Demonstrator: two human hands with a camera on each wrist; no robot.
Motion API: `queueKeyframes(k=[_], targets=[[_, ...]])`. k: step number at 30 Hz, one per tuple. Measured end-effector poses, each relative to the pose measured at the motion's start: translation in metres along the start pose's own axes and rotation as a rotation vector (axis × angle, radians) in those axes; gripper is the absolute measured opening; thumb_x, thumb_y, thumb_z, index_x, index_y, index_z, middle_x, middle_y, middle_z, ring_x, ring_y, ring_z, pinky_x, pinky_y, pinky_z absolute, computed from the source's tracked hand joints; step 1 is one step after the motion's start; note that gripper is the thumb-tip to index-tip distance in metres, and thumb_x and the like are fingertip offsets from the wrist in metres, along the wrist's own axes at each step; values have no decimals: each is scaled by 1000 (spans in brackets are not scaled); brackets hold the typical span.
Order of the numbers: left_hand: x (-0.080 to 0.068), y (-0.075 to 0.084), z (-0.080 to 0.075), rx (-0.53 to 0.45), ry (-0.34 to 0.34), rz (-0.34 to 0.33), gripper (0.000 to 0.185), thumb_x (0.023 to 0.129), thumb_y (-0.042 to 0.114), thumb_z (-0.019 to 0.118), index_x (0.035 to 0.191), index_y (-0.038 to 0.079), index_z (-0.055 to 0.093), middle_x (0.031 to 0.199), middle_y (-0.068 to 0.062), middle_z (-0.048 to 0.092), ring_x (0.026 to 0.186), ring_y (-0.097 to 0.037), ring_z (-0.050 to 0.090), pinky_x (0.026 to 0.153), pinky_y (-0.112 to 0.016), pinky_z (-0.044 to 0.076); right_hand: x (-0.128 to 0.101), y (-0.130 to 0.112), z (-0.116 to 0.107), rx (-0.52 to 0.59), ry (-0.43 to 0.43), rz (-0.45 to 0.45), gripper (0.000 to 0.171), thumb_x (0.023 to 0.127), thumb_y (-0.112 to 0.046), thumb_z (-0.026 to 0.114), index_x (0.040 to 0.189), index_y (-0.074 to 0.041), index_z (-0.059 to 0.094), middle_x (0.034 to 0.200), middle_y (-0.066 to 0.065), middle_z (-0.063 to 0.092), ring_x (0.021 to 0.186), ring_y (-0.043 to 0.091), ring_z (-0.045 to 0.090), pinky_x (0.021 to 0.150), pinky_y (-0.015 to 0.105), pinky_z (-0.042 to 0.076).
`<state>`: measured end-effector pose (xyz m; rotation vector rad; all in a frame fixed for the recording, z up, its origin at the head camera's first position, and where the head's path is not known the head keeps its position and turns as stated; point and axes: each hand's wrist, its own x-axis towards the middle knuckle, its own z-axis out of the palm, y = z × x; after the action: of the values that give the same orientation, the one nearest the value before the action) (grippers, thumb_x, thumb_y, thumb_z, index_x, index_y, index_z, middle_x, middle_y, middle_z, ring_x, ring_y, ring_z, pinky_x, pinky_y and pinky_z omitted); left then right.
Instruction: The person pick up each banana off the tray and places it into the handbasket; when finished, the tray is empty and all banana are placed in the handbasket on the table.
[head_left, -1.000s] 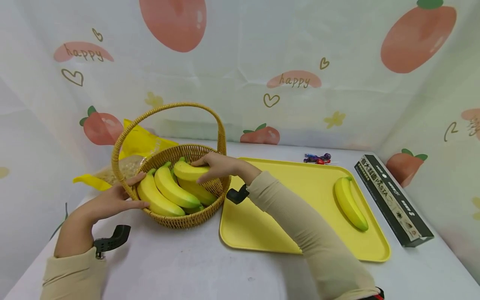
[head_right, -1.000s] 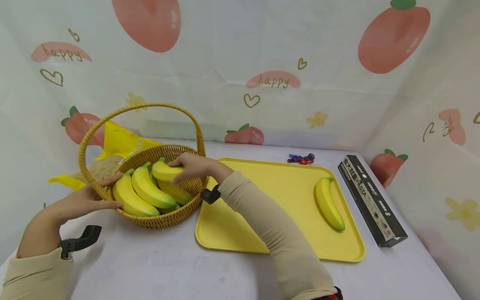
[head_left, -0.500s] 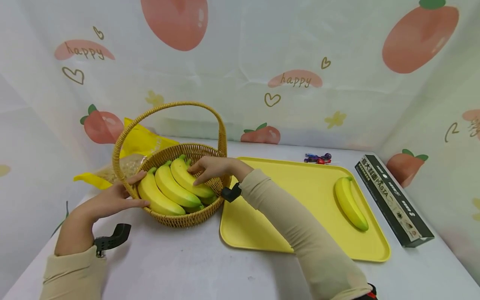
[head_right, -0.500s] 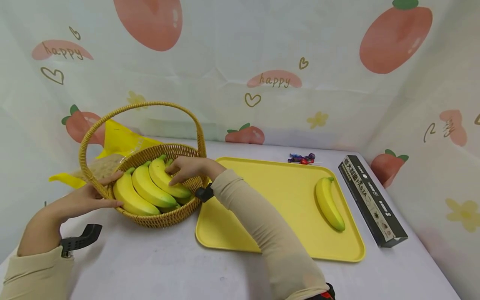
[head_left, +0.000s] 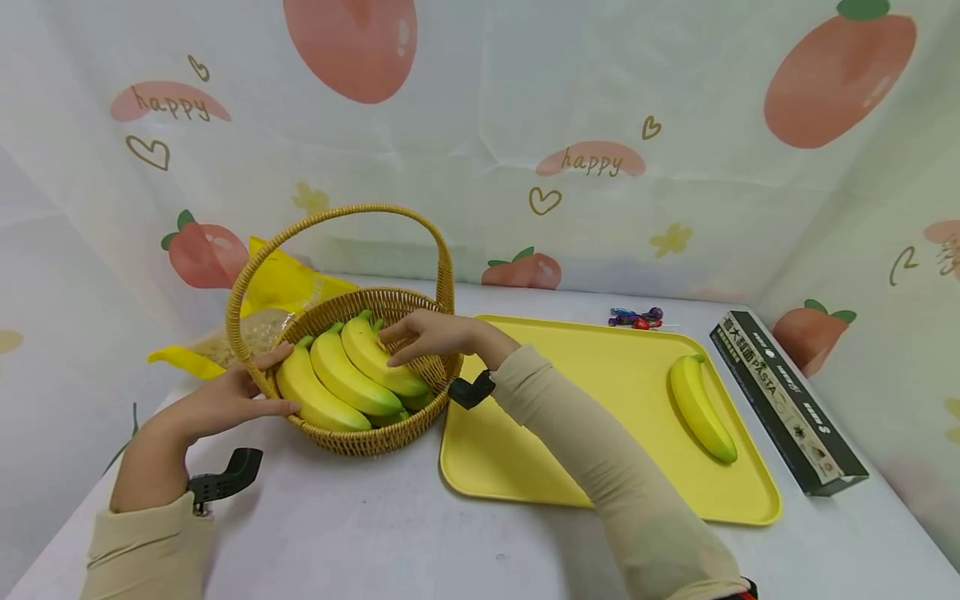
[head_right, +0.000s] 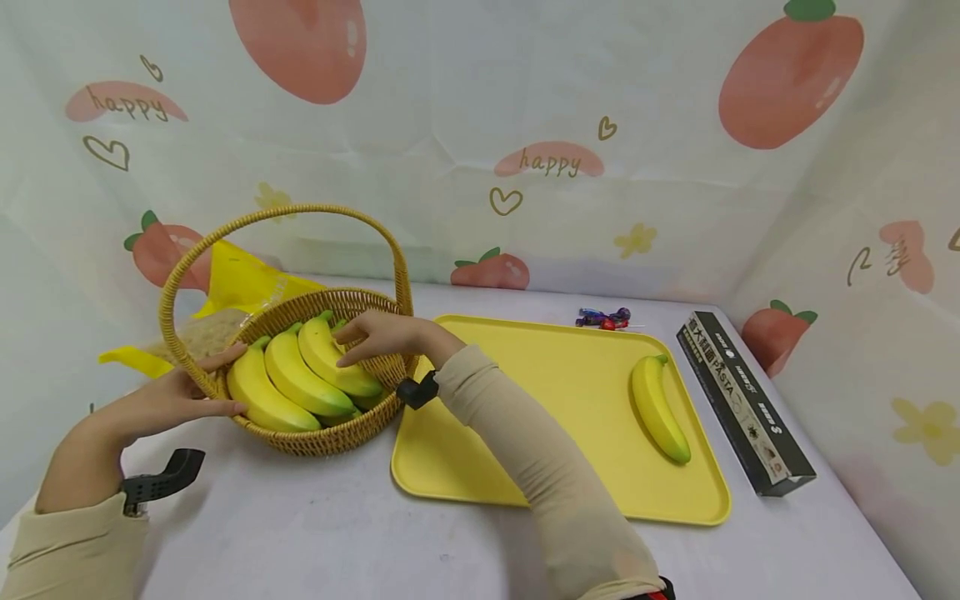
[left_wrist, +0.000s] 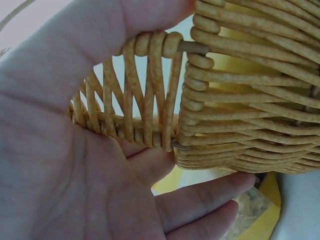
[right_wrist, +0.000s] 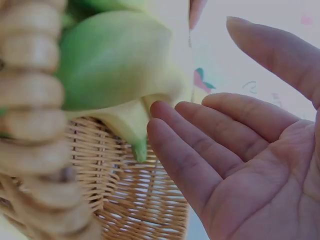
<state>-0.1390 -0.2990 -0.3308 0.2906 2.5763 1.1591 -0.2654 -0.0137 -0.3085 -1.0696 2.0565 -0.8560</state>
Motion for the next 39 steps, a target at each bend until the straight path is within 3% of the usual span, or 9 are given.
queueKeyframes(k=[10, 24, 31, 39], targets=[[-1, 2, 1, -2, 3, -16, 92, 86, 28, 66, 150, 7, 3, 149, -34, 14, 130, -57, 23, 100, -66, 28, -28, 6, 0, 143, 37, -75, 60, 90, -16, 61, 144, -9, 35, 149, 11, 36, 131, 24, 45, 99, 26, 45], [0, 0, 1, 27, 8, -15, 91, 86, 30, 65, 150, 8, 4, 148, -34, 16, 129, -56, 26, 99, -65, 31, -71, 19, -3, 149, 46, -96, 65, 88, -15, 64, 145, -10, 33, 149, 6, 37, 135, 26, 39, 103, 28, 41], [2, 0, 2, 33, -1, -36, 92, 86, 32, 65, 150, 10, 3, 148, -35, 16, 128, -56, 27, 98, -64, 34, -94, 28, -3, 144, 52, -115, 64, 89, -16, 63, 145, -9, 32, 150, 8, 35, 136, 28, 37, 107, 38, 38], [1, -1, 1, 29, 3, -28, 92, 87, 31, 65, 150, 9, 3, 149, -34, 14, 128, -57, 26, 98, -65, 33, -122, 34, 1, 127, 74, -98, 65, 88, -18, 64, 143, -4, 34, 149, 14, 35, 132, 29, 43, 103, 33, 42]])
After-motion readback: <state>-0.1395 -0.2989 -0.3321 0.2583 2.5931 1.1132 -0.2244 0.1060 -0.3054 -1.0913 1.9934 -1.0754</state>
